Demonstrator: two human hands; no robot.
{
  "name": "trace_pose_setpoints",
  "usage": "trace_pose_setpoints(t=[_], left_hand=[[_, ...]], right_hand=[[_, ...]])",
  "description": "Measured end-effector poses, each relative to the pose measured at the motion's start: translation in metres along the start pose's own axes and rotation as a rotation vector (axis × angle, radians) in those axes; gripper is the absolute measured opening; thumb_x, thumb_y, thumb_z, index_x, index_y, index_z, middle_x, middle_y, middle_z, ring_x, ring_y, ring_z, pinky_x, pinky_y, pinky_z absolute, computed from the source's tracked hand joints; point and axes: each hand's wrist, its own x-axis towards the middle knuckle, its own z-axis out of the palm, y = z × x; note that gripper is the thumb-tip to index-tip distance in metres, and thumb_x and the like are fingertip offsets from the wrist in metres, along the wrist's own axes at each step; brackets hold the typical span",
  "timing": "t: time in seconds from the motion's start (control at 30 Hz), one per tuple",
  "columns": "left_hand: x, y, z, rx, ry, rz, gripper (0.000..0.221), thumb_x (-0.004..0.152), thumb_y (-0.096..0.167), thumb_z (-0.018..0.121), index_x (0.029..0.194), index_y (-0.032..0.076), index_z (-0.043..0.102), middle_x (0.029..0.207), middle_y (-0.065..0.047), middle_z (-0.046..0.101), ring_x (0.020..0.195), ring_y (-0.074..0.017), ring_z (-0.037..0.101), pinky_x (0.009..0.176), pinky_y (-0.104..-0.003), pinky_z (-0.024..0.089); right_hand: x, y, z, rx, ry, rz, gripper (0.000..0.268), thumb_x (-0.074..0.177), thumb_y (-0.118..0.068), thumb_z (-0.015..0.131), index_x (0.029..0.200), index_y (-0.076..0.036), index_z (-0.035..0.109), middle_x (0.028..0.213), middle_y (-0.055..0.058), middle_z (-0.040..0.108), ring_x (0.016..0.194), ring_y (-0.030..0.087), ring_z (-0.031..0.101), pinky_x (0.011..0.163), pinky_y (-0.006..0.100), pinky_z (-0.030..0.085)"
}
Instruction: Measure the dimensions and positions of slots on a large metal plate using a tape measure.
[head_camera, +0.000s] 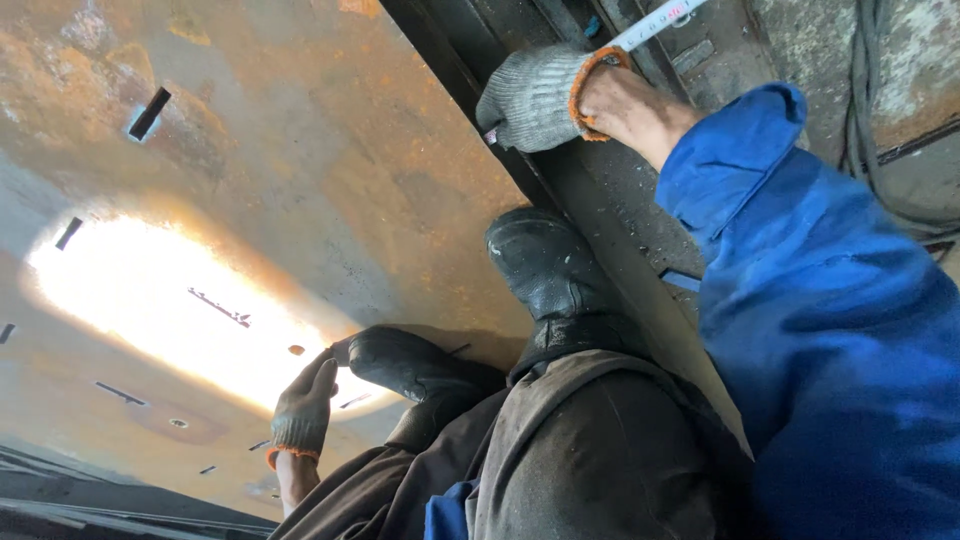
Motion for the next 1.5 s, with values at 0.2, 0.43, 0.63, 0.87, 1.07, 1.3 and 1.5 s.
trace_pose_setpoints(t=[0.2,0.43,0.63,0.87,1.07,1.3,1.5], left_hand=[[0.016,-0.022,0.003,-0.104,-0.012,0.015,0.045,0.095,0.034,0.066,0.137,0.018,0.069,0.118,-0.011,0.076,0.090,-0.0219,0.071,0.084,-0.036,0.057],[0.003,-0.001,0.001,-0.066,-0.007,-0.007,0.046,0.095,0.035,0.065,0.137,0.019,0.069,0.121,-0.013,0.076,0.091,-0.0231,0.072,0.086,-0.037,0.057],[-0.003,0.011,-0.001,0.025,-0.009,-0.047,0.047,0.095,0.037,0.063,0.139,0.021,0.067,0.128,-0.013,0.073,0.096,-0.0248,0.073,0.089,-0.042,0.058],[0.010,-0.005,0.000,-0.026,-0.002,-0.019,0.047,0.094,0.036,0.065,0.137,0.019,0.069,0.121,-0.013,0.076,0.091,-0.0242,0.072,0.086,-0.040,0.057],[0.005,0.000,-0.001,-0.003,0.015,-0.014,0.046,0.094,0.037,0.066,0.135,0.018,0.070,0.115,-0.011,0.078,0.089,-0.0223,0.073,0.084,-0.037,0.057],[-0.002,0.011,-0.003,0.021,0.027,-0.043,0.045,0.094,0.038,0.065,0.135,0.018,0.071,0.114,-0.011,0.078,0.090,-0.0221,0.074,0.085,-0.038,0.056],[-0.009,0.026,-0.004,0.092,0.021,-0.101,0.046,0.096,0.039,0.062,0.137,0.022,0.069,0.118,-0.012,0.076,0.096,-0.0228,0.073,0.090,-0.041,0.055]], right_hand=[[-0.014,-0.014,-0.019,-0.019,0.013,-0.002,0.024,0.100,-0.029,0.062,0.105,-0.011,0.077,0.092,0.015,0.075,0.085,0.037,0.071,0.078,0.053,0.056],[0.004,0.007,0.008,0.058,0.085,-0.044,0.024,0.095,-0.031,0.065,0.109,-0.015,0.076,0.094,0.014,0.075,0.084,0.036,0.070,0.074,0.052,0.056],[-0.004,-0.005,-0.009,-0.057,-0.065,-0.011,0.028,0.103,-0.030,0.058,0.104,-0.010,0.077,0.093,0.014,0.077,0.081,0.034,0.074,0.074,0.052,0.058],[0.000,0.005,-0.002,0.015,-0.002,-0.030,0.033,0.099,-0.039,0.060,0.104,-0.012,0.076,0.095,0.013,0.076,0.085,0.035,0.072,0.078,0.052,0.057],[-0.003,0.000,-0.006,0.010,0.031,-0.035,0.031,0.097,-0.035,0.061,0.109,-0.012,0.077,0.103,0.014,0.076,0.095,0.038,0.071,0.086,0.052,0.056],[0.010,0.012,0.005,-0.072,0.110,-0.145,0.031,0.098,-0.037,0.061,0.108,-0.012,0.077,0.104,0.014,0.076,0.098,0.040,0.069,0.087,0.053,0.055],[0.017,0.017,0.011,-0.085,0.088,-0.069,0.033,0.101,-0.038,0.058,0.105,-0.011,0.076,0.100,0.013,0.075,0.092,0.038,0.071,0.084,0.052,0.056]])
